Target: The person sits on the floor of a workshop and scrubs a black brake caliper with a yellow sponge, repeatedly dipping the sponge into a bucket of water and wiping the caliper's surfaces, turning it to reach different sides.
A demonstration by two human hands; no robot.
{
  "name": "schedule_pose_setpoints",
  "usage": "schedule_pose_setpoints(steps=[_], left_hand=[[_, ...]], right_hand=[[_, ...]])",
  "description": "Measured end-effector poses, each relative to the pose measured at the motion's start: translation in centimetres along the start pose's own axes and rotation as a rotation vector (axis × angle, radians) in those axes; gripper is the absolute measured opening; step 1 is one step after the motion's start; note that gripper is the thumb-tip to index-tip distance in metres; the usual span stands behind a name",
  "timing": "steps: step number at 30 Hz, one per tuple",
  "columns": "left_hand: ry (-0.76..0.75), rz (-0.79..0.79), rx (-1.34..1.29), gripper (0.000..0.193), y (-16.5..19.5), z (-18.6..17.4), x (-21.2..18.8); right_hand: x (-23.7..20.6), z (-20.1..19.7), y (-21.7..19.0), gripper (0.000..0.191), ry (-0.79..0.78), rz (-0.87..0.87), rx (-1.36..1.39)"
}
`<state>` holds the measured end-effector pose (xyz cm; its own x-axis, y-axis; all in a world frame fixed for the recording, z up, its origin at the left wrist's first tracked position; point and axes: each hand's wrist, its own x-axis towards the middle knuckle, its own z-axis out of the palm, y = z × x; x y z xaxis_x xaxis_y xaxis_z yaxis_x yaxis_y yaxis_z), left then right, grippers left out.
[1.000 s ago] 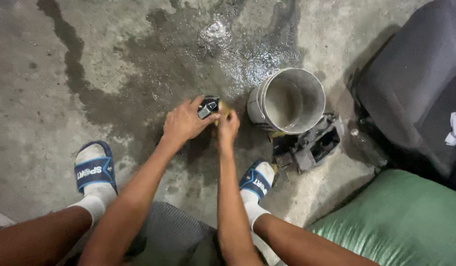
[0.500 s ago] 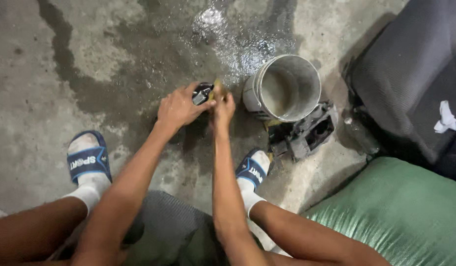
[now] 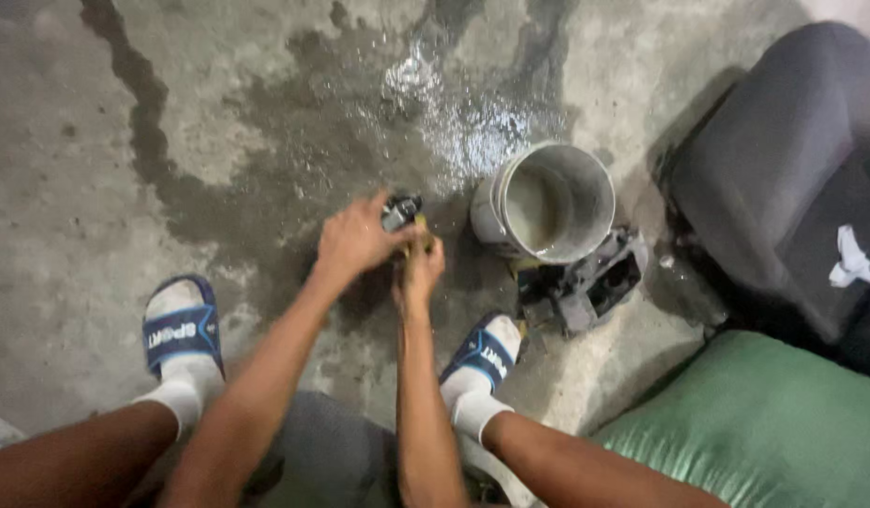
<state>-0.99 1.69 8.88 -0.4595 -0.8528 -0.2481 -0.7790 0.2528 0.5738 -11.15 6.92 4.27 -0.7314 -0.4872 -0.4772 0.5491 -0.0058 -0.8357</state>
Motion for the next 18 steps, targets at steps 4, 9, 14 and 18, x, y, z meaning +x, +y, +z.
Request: schedule_pose_setpoints(steps=[4,9,14,18], left_hand=[[0.078,0.095,0.046,0.096,0.1,0.5,-0.9],[-0.011,0.019,0.006,0.087,-0.2,0.3,-0.4],[0.047,0.023,0.020,0.090,0.2,0.0,-0.7],[0.017,0.003,-0.010,0.086,-0.1,-0.5,-0.8]], right_hand=[[0.4,-0.9,0.3,0.024,-0.179,-0.178,-0.006],[0.4,-1.0,1.1,0.025,-0.067,-0.178,-0.047],[-0.7,-1.0,1.2,0.030,-0.024,-0.195,-0.041],[-0.9,-0.5,0.6,0.031,-0.108,-0.199,-0.082]])
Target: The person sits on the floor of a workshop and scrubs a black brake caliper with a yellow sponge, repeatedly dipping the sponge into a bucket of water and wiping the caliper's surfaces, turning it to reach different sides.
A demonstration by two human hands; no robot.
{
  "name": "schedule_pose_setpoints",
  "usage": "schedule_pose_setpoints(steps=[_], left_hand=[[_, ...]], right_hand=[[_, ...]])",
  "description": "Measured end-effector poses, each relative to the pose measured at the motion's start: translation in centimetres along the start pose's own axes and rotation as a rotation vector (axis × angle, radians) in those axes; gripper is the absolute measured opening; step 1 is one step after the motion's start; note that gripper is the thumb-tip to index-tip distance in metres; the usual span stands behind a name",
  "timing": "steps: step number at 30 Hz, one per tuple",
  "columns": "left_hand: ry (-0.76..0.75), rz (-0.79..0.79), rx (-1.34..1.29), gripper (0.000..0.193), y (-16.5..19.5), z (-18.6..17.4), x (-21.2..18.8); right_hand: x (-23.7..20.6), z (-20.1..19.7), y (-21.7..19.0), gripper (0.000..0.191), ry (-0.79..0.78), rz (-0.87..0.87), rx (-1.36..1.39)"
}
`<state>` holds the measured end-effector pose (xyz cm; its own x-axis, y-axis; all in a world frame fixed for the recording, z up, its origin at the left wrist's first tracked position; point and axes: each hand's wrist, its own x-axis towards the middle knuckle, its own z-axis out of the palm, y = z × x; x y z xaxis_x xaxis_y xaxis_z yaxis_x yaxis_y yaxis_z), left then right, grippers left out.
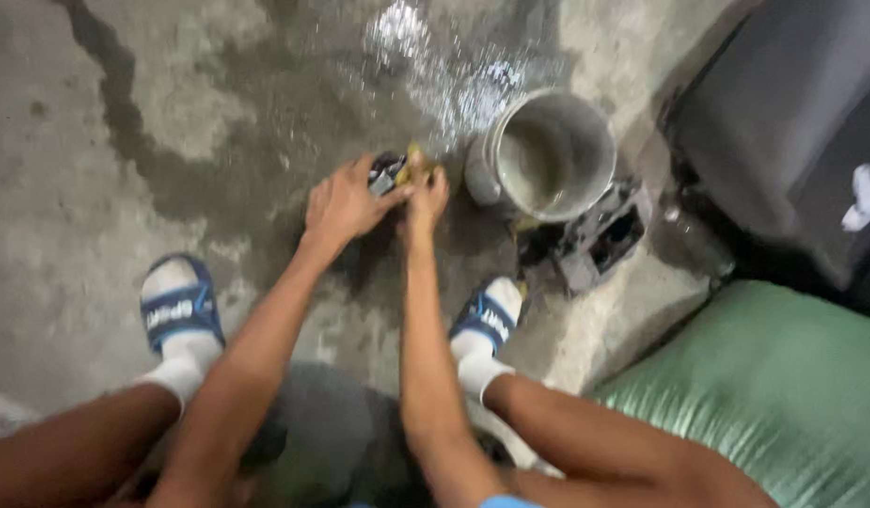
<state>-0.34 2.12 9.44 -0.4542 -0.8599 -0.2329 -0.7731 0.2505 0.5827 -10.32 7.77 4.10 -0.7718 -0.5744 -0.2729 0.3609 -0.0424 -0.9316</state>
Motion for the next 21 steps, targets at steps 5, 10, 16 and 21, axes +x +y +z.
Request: schedule_pose_setpoints(steps=[5,10,16,21], left_hand=[[-0.047,-0.049,-0.007,0.085,-0.1,-0.3,0.7],[0.034,0.006,0.000,0.094,0.2,0.1,-0.2],[-0.105,-0.078,0.066,0.089,0.0,0.8,0.2],[0.019,0.050,0.013,0.085,-0.5,1.1,-0.3]], right_hand=[[0.6,1.1,0.3,0.031,0.119,0.189,0.057],[1.4,0.8,1.2,0.035,-0.021,0.039,0.148],[0.7,-0.2,1.4,0.031,0.080,0.210,0.277],[0.8,-0.2,0.7,0.037,-0.013,0.020,-0.104]])
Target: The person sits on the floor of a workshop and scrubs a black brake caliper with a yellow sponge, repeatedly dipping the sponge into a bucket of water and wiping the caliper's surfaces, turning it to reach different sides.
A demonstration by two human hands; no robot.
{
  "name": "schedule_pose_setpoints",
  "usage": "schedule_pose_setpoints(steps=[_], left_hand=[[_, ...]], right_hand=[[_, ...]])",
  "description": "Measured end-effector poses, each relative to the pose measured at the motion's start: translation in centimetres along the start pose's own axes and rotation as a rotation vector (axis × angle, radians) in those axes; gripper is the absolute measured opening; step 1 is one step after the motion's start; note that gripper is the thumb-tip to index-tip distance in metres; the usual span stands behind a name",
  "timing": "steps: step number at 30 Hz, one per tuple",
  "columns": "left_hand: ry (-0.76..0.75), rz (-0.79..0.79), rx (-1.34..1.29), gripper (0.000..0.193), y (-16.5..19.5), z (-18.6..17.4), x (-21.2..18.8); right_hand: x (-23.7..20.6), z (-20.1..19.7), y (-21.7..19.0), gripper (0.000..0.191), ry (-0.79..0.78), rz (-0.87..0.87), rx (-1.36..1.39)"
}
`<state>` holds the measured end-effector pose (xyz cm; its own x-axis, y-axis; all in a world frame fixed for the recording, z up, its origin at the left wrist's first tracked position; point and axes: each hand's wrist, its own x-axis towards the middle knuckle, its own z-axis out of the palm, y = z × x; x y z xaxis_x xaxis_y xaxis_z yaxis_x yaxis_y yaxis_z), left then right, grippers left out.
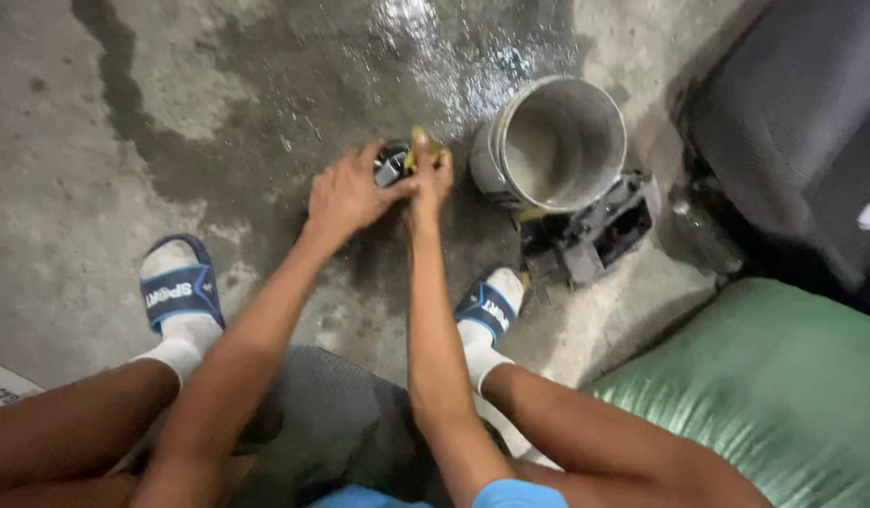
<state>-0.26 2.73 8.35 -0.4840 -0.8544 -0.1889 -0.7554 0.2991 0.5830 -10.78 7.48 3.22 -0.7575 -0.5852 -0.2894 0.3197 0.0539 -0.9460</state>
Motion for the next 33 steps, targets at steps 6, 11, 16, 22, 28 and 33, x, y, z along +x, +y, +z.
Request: schedule_pose_setpoints(steps=[6,11,16,22,28,33], left_hand=[[-0.001,-0.014,0.022,0.088,-0.3,-0.1,1.7],[-0.046,-0.018,0.091,0.090,-0.9,0.6,0.5],[0.017,0.003,0.017,0.091,-0.6,1.1,1.6],[-0.032,-0.048,0.059,0.097,-0.2,2.0,0.9],[0.077,0.038,0.009,0.089,0.0,1.9,1.8],[0.042,-0.008,-0.014,0.069,-0.2,1.6,2.3]], right_hand=[[-0.6,0.4,-0.7,0.041,0.058,0.144,0.117],[0.2,0.7,-1.3,0.039,-0.028,0.058,0.121],[-0.9,0.2,-0.7,0.033,0.089,0.005,-0.140],[1.0,0.6,-2.4,0.035,0.010,0.017,0.174],[-2.0,1.1,-3.8,0.040,0.041,-0.071,0.105],[-6.2,-0.5,-1.5,0.036,-0.039,0.220,0.084]])
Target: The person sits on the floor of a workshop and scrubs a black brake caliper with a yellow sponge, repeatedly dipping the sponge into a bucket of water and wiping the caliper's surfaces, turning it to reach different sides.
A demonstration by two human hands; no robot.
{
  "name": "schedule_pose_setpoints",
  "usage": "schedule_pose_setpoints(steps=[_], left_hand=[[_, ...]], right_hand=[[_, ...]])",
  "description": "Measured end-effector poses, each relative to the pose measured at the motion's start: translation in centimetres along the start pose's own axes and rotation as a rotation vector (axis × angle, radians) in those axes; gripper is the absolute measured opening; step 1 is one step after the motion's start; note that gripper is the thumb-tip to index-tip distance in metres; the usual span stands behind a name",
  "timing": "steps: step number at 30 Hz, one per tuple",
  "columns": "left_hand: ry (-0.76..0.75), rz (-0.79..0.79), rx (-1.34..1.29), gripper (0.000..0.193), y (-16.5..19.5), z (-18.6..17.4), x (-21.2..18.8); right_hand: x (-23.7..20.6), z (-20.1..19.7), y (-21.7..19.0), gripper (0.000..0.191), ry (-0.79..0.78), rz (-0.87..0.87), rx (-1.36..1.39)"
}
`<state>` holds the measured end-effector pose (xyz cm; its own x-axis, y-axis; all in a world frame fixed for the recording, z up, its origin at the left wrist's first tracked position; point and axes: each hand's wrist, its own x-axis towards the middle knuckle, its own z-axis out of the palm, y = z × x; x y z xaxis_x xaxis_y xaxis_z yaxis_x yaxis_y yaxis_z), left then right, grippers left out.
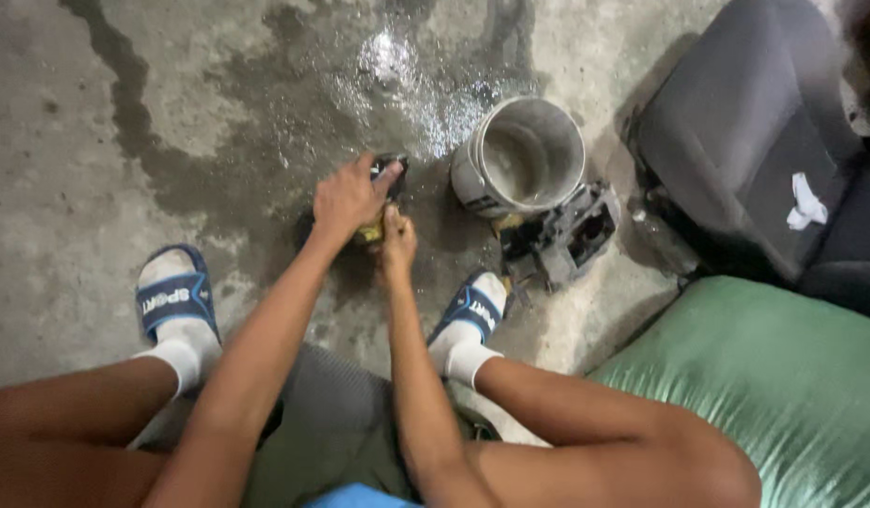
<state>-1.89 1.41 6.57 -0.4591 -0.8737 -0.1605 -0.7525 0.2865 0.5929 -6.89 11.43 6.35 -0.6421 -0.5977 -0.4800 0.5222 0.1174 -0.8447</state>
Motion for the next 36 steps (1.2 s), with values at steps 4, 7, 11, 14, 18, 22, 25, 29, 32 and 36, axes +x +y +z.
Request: schedule_pose_setpoints(steps=[4,7,11,14,18,22,25,29,32,36], left_hand=[[0.005,-0.019,-0.066,0.066,-0.2,0.3,0.6],[0.059,-0.039,-0.070,0.067,-0.4,1.0,1.8],[0.206,0.056,-0.223,0.063,-1.7,1.9,2.8],[0.233,0.119,-0.292,0.056,-2.8,2.0,2.4],[0.134,0.217,0.129,0.080,-2.4,1.3,0.4],[-0.035,0.044,0.158,0.106,-0.9,0.0,-1.2],[-0.091,0.016,0.134,0.107,-0.7,-0.6,-1.4],[-0.065,0.020,0.138,0.101,-1.2,0.1,-1.4],[-0.052,-0.008,0.135,0.098,-1.6,1.4,-2.0],[-0.031,0.036,0.194,0.097,-1.9,2.9,-2.9]], right_hand=[[2.6,-2.2,-1.9,0.035,0.005,-0.288,-0.205],[5.7,-4.6,-5.4,0.031,0.054,-0.307,0.035],[8.9,-6.9,-12.3,0.031,0.048,-0.490,0.060],[12.6,-8.3,-16.8,0.022,0.120,-0.324,-0.090],[18.8,-10.9,-19.9,0.021,-0.035,-0.603,-0.789],[23.0,-13.7,-19.8,0.022,-0.278,-0.505,-1.530],[24.4,-14.7,-18.5,0.040,-0.523,-0.608,-1.479],[25.9,-14.7,-17.3,0.041,-0.461,-0.269,-1.524],[27.1,-14.0,-17.5,0.036,-0.441,-0.317,-1.804],[27.8,-13.4,-17.2,0.032,-0.399,-0.313,-1.818]])
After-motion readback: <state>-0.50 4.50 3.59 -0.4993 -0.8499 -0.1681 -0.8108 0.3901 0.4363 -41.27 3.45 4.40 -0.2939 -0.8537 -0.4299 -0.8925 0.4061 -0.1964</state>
